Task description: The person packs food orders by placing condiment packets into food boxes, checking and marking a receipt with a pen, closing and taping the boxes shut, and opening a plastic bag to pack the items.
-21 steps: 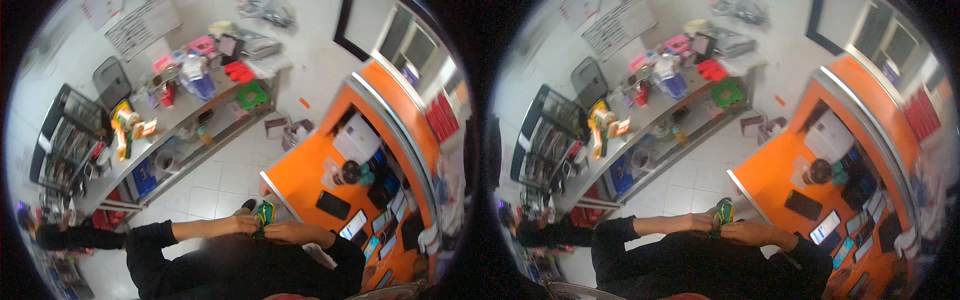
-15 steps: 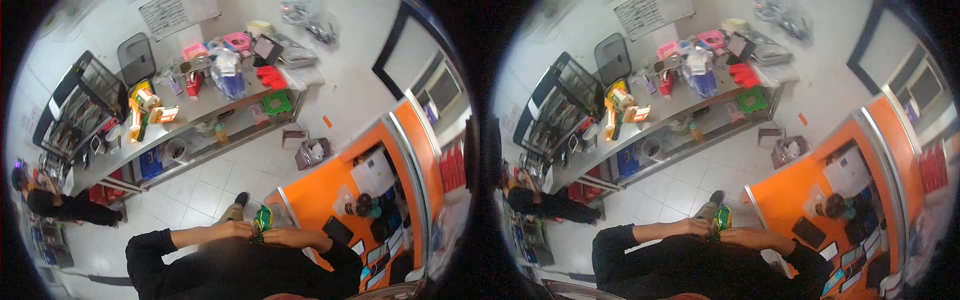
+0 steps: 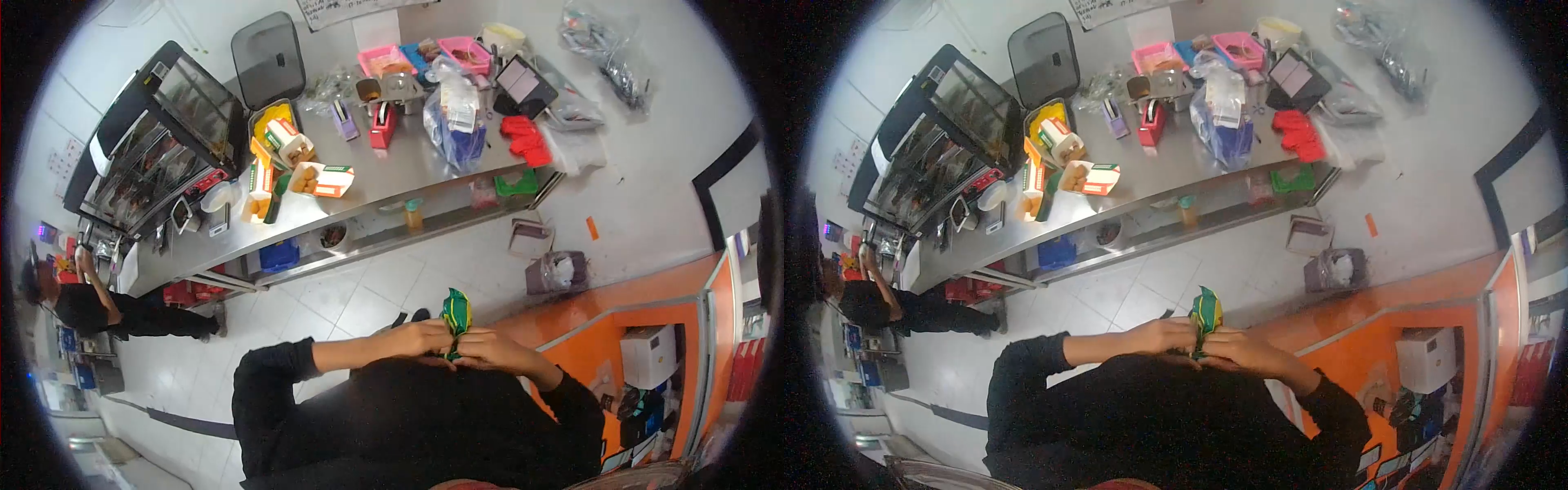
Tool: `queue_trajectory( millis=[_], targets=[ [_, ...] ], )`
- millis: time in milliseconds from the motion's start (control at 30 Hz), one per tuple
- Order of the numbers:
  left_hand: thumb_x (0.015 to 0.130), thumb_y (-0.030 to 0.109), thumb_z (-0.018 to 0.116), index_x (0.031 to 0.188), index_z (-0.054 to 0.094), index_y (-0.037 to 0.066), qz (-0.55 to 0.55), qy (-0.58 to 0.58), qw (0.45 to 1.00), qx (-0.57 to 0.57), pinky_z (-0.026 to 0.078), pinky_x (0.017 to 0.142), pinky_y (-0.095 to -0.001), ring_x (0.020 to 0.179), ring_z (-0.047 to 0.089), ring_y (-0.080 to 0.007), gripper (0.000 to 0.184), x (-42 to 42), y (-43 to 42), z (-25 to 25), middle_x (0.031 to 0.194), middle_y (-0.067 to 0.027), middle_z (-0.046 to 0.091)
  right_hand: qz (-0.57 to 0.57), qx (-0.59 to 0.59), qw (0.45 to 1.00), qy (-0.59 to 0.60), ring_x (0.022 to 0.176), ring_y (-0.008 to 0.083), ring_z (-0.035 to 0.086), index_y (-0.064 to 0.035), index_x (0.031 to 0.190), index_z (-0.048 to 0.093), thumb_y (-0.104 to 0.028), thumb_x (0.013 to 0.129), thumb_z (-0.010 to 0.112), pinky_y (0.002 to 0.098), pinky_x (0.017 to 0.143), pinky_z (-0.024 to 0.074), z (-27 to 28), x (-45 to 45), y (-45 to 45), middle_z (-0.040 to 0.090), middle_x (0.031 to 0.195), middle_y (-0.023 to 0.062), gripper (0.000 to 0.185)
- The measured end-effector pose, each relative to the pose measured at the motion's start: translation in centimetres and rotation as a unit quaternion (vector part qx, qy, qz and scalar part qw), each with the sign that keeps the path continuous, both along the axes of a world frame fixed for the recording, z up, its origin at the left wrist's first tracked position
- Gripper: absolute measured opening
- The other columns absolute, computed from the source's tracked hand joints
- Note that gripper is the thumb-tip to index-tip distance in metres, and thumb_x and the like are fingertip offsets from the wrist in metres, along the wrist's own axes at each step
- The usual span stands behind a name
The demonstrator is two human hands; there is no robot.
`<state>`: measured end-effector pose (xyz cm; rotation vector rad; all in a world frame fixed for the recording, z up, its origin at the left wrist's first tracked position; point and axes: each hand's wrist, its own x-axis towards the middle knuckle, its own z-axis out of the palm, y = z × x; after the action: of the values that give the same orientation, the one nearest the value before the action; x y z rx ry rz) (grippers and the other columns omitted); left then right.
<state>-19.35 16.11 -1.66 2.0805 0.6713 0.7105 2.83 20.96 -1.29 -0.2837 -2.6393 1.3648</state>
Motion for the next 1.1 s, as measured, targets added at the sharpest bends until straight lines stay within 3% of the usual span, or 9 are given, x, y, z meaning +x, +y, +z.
queue_trajectory(
  millis=[233, 433, 633, 700, 800, 833, 933, 1033, 1100],
  targets=[
    [0.083, 0.007, 0.06, 0.079, 0.05, -0.001, -0.138, -0.073, 0.988, 0.001, 0.047, 0.074, -0.0364, 0.083, 0.057, -0.0295, 0.013, -1.4, 6.5, -1.4, 0.077, -0.0161, 0.052, 0.019, -0.063, 0.998, 0.005, 0.097, 0.0285, 0.051, -0.002, 0.096, 0.053, -0.009, 0.085, 0.048, 0.0343, 0.085, 0.0422, 0.0, 0.9, 3.7, 0.055, 0.1, 0.0101, 0.013],
    [0.08, 0.011, 0.068, 0.082, 0.048, 0.002, -0.117, -0.069, 0.99, -0.036, 0.046, 0.068, -0.0333, 0.077, 0.055, -0.0261, 0.021, -0.8, 12.4, -2.0, 0.083, -0.0122, 0.052, -0.183, -0.088, 0.978, 0.038, 0.107, 0.0291, 0.051, -0.0018, 0.114, 0.052, -0.017, 0.092, 0.046, 0.0401, 0.094, 0.0382, -3.4, 4.0, 7.0, 0.055, 0.108, 0.0118, 0.027],
    [0.081, 0.004, 0.065, 0.089, 0.051, 0.002, 0.154, -0.137, 0.979, 0.008, 0.046, 0.075, -0.0333, 0.087, 0.057, -0.028, 0.016, 5.7, 23.4, -3.6, 0.093, -0.0152, 0.056, -0.524, -0.489, 0.645, 0.266, 0.112, 0.0224, 0.051, 0.0071, 0.119, 0.046, -0.024, 0.098, 0.035, 0.0338, 0.095, 0.0432, -4.8, 4.8, 15.9, 0.051, 0.12, 0.0163, 0.038],
    [0.086, 0.011, 0.06, 0.096, 0.051, 0.002, 0.141, -0.131, 0.975, 0.109, 0.044, 0.081, -0.0365, 0.092, 0.056, -0.0277, 0.017, 7.9, 28.4, -3.4, 0.1, -0.0149, 0.057, -0.523, -0.444, 0.648, 0.33, 0.111, 0.023, 0.052, 0.0076, 0.121, 0.044, -0.023, 0.099, 0.033, 0.0345, 0.092, 0.0464, -4.5, 6.6, 20.7, 0.049, 0.121, 0.0189, 0.039],
    [0.091, 0.029, 0.054, 0.104, 0.049, 0.001, 0.27, -0.419, 0.867, -0.004, 0.042, 0.087, -0.0372, 0.097, 0.055, -0.0255, 0.031, 12.4, 36.8, -6.3, 0.105, -0.0128, 0.057, -0.497, -0.354, 0.673, 0.419, 0.11, 0.0257, 0.054, 0.0076, 0.112, 0.044, -0.023, 0.098, 0.032, 0.0389, 0.091, 0.0484, -3.5, 9.8, 28.2, 0.048, 0.123, 0.0219, 0.036],
    [0.089, 0.058, 0.041, 0.113, 0.048, 0.007, 0.417, -0.344, 0.834, -0.109, 0.043, 0.091, -0.042, 0.096, 0.058, -0.0258, 0.056, 14.2, 39.8, -6.7, 0.105, -0.0104, 0.058, -0.473, -0.339, 0.696, 0.421, 0.11, 0.0258, 0.053, 0.0066, 0.108, 0.044, -0.023, 0.098, 0.032, 0.039, 0.091, 0.0484, -1.7, 10.8, 30.8, 0.048, 0.123, 0.0223, 0.033],
    [0.088, 0.062, 0.038, 0.121, 0.046, 0.003, 0.051, -0.513, 0.641, -0.569, 0.038, 0.098, -0.0443, 0.11, 0.052, -0.029, 0.068, 15.1, 46.8, -7.2, 0.118, -0.016, 0.054, -0.418, -0.313, 0.758, 0.392, 0.112, 0.0249, 0.051, 0.0003, 0.099, 0.043, -0.021, 0.099, 0.034, 0.0365, 0.093, 0.0445, 0.0, 12.6, 37.7, 0.049, 0.123, 0.0209, 0.023],
    [0.085, 0.068, 0.031, 0.126, 0.044, 0.006, -0.157, -0.638, 0.553, -0.513, 0.038, 0.099, -0.0485, 0.112, 0.052, -0.029, 0.076, 17.3, 51.8, -7.8, 0.124, -0.0162, 0.052, -0.372, -0.256, 0.851, 0.266, 0.111, 0.0269, 0.05, -0.003, 0.103, 0.041, -0.013, 0.096, 0.043, 0.0362, 0.093, 0.0408, -0.3, 13.6, 45.1, 0.048, 0.124, 0.0221, 0.013],
    [0.086, 0.067, 0.031, 0.128, 0.043, 0.008, -0.064, -0.678, 0.532, -0.502, 0.039, 0.099, -0.0484, 0.111, 0.053, -0.0281, 0.074, 16.8, 52.7, -6.5, 0.123, -0.0149, 0.052, -0.368, -0.022, 0.898, 0.238, 0.109, 0.0261, 0.051, -0.003, 0.101, 0.043, -0.007, 0.09, 0.05, 0.0361, 0.092, 0.0407, 4.5, 12.2, 48.7, 0.049, 0.122, 0.0208, 0.014]
  ],
)
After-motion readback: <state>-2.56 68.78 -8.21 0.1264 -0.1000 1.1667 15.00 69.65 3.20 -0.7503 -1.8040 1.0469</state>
